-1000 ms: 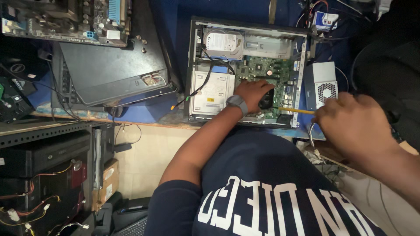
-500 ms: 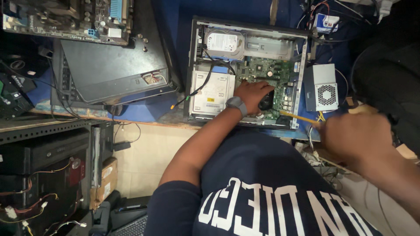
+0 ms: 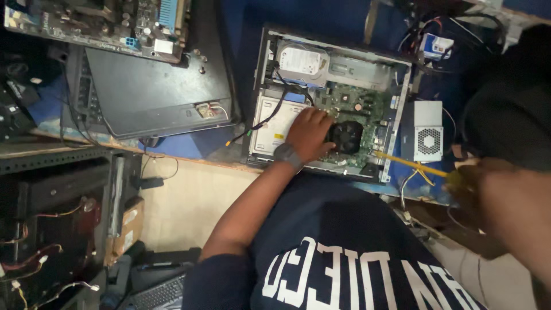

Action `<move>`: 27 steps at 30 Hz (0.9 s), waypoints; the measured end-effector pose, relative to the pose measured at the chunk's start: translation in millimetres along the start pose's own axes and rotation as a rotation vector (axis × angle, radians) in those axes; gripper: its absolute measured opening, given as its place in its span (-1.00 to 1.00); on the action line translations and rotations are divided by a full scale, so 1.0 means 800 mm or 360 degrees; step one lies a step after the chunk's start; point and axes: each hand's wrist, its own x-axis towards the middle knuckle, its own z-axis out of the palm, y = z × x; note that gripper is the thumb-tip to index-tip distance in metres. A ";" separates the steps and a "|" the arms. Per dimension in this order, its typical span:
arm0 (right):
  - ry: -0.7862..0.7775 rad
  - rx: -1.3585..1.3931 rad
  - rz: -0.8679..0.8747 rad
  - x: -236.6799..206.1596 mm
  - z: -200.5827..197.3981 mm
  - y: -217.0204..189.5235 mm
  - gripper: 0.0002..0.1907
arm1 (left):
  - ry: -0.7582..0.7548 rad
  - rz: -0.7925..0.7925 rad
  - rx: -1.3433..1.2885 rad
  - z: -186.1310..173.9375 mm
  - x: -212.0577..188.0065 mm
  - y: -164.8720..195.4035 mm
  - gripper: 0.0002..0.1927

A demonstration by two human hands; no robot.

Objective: The person works on an open desktop computer case on a repair workbench, using a screwdriver to loosen and tighten screws on the motherboard area. They handle a cooling fan and small screws, repositioning components inside the case and driving screws back in with the screwdriver.

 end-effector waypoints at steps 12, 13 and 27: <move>0.0346 -0.0086 -0.0140 0.112 -0.032 0.023 -0.63 | -0.0041 0.0245 0.0026 0.032 -0.031 -0.018 -0.34; 0.0342 -0.0117 -0.0168 0.118 -0.041 0.022 -0.61 | -0.0025 0.0240 0.0041 0.033 -0.030 -0.020 -0.35; -0.0353 -0.0360 -0.0268 0.196 -0.149 -0.023 -0.69 | 0.0124 0.0283 -0.0035 0.008 -0.010 -0.035 -0.40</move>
